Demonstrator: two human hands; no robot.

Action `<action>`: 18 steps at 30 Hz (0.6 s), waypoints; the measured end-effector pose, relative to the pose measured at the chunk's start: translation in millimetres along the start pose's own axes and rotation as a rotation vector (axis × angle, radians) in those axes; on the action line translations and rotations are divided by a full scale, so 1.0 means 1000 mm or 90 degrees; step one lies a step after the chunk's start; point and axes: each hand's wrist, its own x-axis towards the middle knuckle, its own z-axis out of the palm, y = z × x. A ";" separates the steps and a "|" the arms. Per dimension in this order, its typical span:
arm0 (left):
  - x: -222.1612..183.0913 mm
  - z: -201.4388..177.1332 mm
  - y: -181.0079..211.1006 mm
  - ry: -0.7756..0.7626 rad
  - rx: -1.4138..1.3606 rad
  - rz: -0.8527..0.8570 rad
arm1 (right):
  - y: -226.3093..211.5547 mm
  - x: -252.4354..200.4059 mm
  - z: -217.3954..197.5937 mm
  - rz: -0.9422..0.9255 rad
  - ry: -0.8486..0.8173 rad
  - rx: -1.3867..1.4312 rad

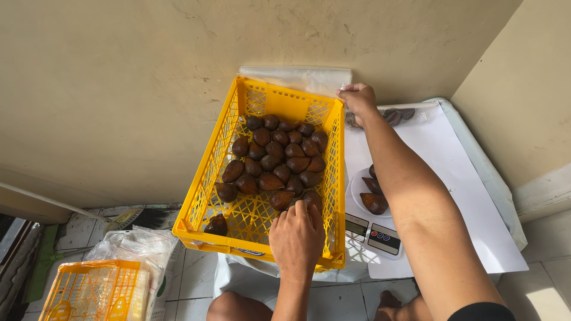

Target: Weighing salak fruit on a digital scale and placing them into a plastic zip-lock bag.

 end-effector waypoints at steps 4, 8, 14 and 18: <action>0.000 0.001 0.000 -0.015 -0.003 -0.002 | -0.010 -0.005 0.002 -0.014 0.012 0.103; 0.000 0.003 -0.001 -0.015 0.002 0.001 | -0.023 -0.004 0.002 -0.064 0.020 0.234; 0.000 0.003 0.000 -0.023 0.007 -0.005 | -0.088 -0.017 -0.003 -0.175 0.019 0.308; 0.000 0.003 -0.001 -0.015 0.014 -0.004 | -0.146 -0.040 -0.012 -0.305 -0.025 0.336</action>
